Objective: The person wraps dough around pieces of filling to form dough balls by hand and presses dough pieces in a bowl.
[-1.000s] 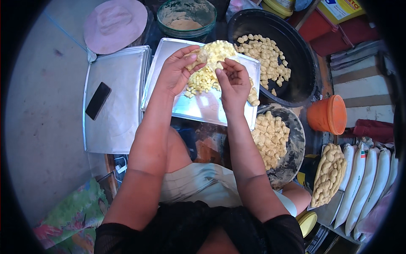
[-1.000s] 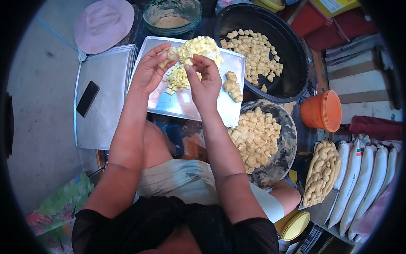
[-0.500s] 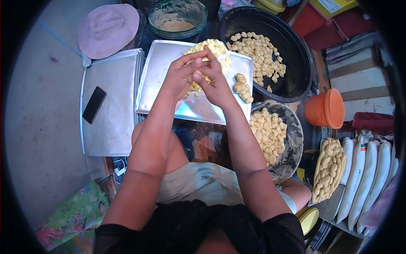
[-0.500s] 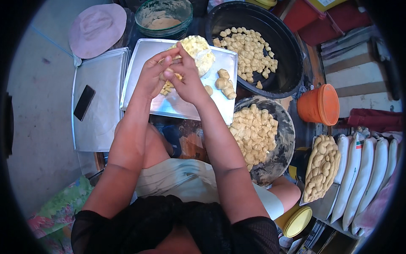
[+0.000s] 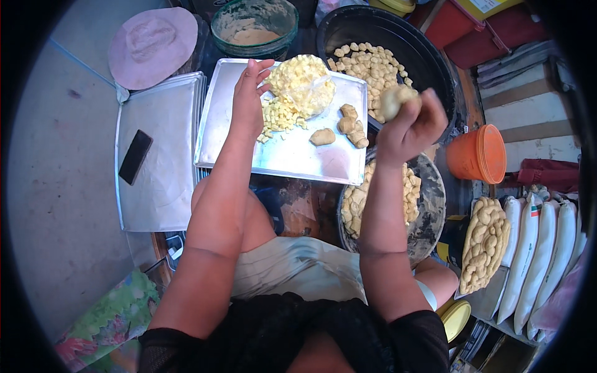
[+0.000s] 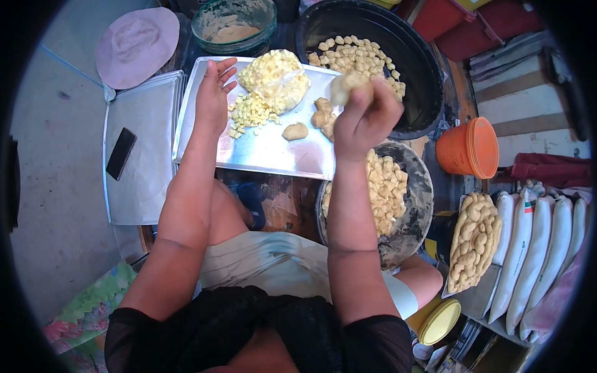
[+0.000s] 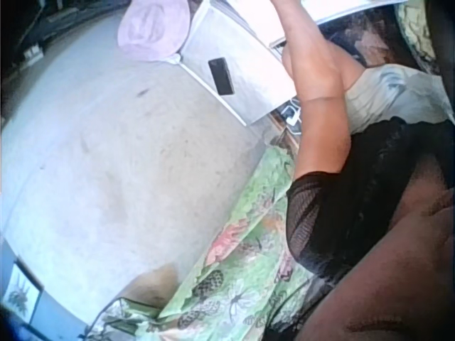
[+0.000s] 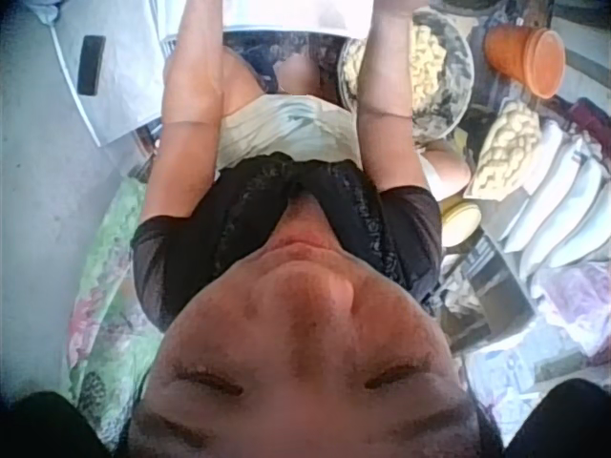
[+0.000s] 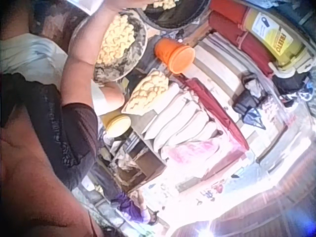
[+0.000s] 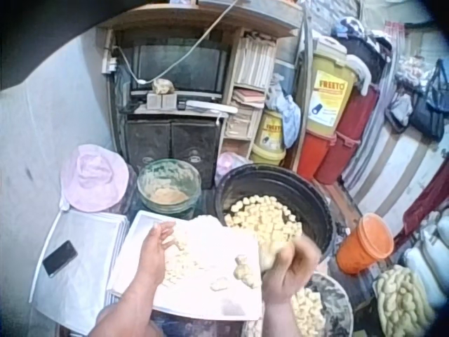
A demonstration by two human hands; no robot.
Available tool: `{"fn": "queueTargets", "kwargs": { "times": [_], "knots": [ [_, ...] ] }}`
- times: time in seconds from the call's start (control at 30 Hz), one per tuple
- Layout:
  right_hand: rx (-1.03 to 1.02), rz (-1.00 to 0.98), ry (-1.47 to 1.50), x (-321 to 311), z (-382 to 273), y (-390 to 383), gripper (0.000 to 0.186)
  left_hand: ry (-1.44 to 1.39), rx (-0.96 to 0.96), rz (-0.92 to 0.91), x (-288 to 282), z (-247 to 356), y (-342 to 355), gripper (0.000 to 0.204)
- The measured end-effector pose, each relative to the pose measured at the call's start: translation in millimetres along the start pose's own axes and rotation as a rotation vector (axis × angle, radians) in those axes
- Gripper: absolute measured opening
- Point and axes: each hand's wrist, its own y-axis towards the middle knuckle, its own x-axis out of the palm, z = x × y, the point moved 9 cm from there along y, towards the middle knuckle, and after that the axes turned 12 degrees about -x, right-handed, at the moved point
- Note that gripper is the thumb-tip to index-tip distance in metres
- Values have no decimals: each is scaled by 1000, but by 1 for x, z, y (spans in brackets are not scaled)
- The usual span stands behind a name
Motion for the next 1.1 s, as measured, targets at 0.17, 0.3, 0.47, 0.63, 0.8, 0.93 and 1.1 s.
{"fn": "queueTargets", "kwargs": {
  "times": [0.17,0.3,0.47,0.63,0.8,0.93,1.1],
  "knots": [
    [220,-699,-375,28,69,-49,46,101,-65,96,-10,-4,-2,42],
    [297,-1296,-424,62,60,-179,44,189,-232,-67,1,-22,-1,35],
    [506,-1031,25,82,47,-165,39,728,-350,-384,31,-59,-21,43],
    [732,-689,192,111,26,-145,30,467,-388,-324,10,-43,-7,32],
    [507,-1039,-206,137,17,-217,21,38,-247,-100,-27,-12,2,23],
    [838,-769,-9,121,31,-227,17,-211,-303,-177,-19,-15,-2,28],
    [746,69,486,94,22,-122,14,-164,-293,-317,8,-17,-14,33]
  ]
}}
